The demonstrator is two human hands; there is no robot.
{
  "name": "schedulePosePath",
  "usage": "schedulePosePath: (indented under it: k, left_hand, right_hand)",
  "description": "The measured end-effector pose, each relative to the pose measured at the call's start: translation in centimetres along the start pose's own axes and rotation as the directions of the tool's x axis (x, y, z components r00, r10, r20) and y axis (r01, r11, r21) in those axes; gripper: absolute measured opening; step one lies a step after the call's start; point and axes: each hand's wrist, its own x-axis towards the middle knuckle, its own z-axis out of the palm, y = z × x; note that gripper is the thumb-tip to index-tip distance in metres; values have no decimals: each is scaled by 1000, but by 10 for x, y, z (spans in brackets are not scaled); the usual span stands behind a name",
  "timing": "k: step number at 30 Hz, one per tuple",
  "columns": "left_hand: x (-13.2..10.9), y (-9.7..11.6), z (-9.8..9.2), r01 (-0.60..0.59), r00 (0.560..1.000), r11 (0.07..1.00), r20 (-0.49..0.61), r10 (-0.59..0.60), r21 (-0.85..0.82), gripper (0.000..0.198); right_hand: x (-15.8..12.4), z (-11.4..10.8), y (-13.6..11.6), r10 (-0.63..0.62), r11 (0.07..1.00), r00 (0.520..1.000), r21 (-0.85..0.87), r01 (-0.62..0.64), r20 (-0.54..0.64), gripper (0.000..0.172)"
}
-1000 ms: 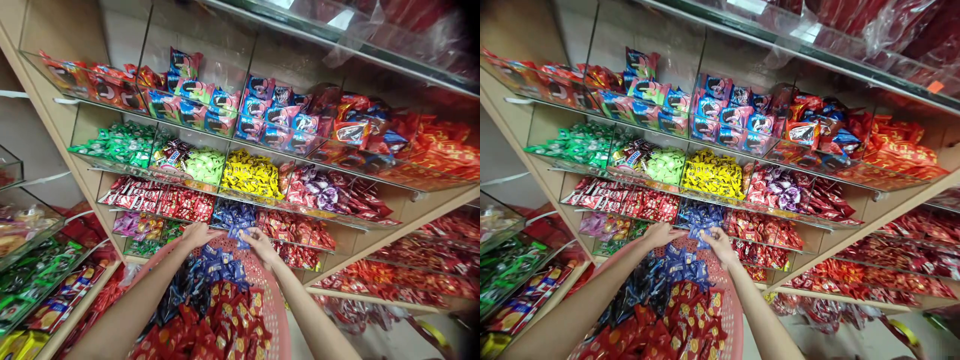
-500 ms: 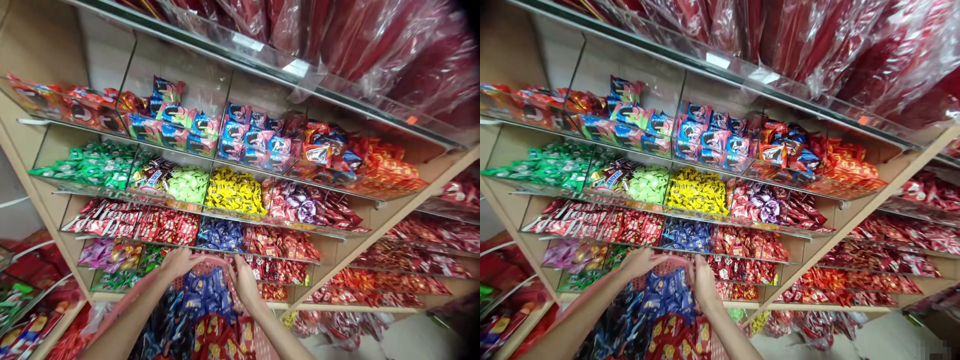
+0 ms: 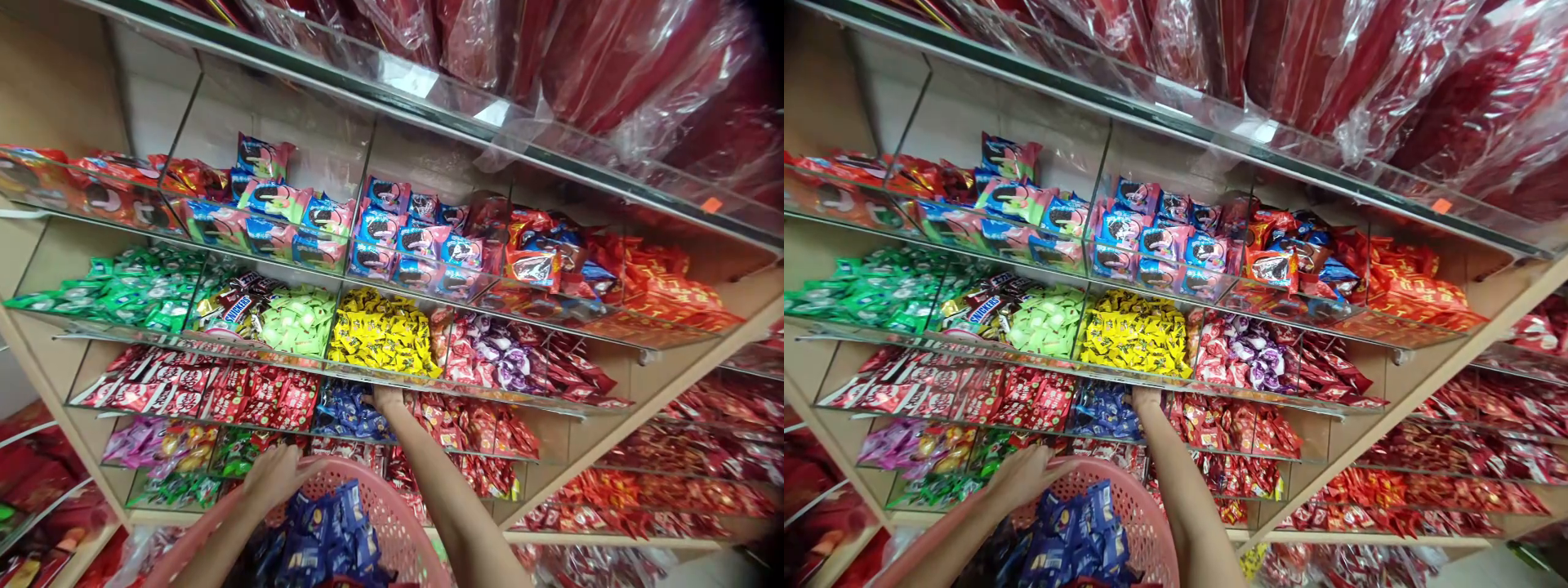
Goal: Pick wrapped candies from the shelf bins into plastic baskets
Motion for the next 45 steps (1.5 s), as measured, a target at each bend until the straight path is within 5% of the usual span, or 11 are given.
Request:
schedulePosePath:
  k: [3,12,20,25,30,35,45]
  left_hand:
    - [0,-4,0,6,1000,1000,0,-6,0,67]
    - [-5,-7,-5,32,999,999,15,-32,-5,69]
    - [-3,-1,-12,2,1000,1000,25,-2,-24,71]
    - [-3,6,-19,5,1000,999,13,-5,-44,71]
    - [-3,9,-25,27,999,998,28,-25,-58,72]
    - [-2,8,-28,10,999,999,34,-8,-46,74]
    - [1,-5,-37,72,996,997,61,-71,-24,78]
  right_hand:
    - [5,7,1,-15,1000,999,5,14,34,71]
    - [-18,15,10,-8,993,1000,119,6,19,48]
    - [-44,9,15,11,883,989,465,59,-146,43]
    - [-41,6,20,213,645,963,764,-12,-164,29]
    - [-46,13,16,330,278,944,954,-112,15,34]
    - [-58,11,12,321,3,940,993,-121,114,47]
    - [-133,-24,-1,150,-293,968,945,-149,199,46]
